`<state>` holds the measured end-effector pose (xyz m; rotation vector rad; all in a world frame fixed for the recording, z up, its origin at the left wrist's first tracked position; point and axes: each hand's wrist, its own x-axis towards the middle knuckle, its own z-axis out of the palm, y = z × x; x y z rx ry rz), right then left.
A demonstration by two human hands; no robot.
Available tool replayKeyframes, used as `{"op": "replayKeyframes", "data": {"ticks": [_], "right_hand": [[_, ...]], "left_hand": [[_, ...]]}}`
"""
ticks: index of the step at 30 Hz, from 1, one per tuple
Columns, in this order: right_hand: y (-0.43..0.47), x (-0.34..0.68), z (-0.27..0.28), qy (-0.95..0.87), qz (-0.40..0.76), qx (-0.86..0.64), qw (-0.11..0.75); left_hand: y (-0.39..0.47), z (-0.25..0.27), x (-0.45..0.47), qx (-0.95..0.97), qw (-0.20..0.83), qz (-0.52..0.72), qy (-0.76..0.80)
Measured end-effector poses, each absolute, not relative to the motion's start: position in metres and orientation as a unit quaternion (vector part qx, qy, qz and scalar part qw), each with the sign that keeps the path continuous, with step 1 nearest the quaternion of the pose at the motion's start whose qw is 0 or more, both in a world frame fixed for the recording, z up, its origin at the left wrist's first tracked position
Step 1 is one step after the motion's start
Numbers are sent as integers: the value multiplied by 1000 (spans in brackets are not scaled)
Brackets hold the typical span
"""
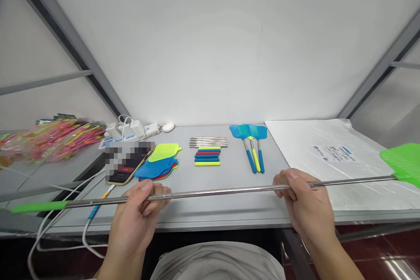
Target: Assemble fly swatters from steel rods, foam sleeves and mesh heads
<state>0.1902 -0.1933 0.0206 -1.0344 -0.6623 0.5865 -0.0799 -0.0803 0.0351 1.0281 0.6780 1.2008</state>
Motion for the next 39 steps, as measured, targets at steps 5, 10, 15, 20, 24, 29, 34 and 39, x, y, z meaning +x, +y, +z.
{"op": "replayKeyframes", "data": {"ticks": [5, 10, 15, 20, 24, 29, 34, 39], "right_hand": [[-187, 184, 16, -253, 316, -464, 788], [-172, 142, -1, -317, 407, -459, 723], [-159, 121, -7, -376, 449, -476, 657], [-148, 120, 1, -382, 464, -485, 635], [-138, 111, 6, -392, 449, -479, 644], [-132, 103, 6, -437, 386, -510, 632], [-138, 105, 0, -431, 399, -522, 618], [-146, 112, -2, -447, 409, -544, 581]], "left_hand": [[-89, 30, -67, 404, 670, 557, 278], [-108, 9, -40, 430, 718, 461, 296], [-113, 4, -26, 428, 748, 437, 258], [-104, 5, -27, 450, 727, 433, 287], [-105, 7, -14, 452, 735, 427, 271], [-103, 14, -3, 471, 719, 440, 260], [-93, 12, -22, 476, 700, 453, 280], [-94, 5, -39, 441, 717, 458, 285]]}}
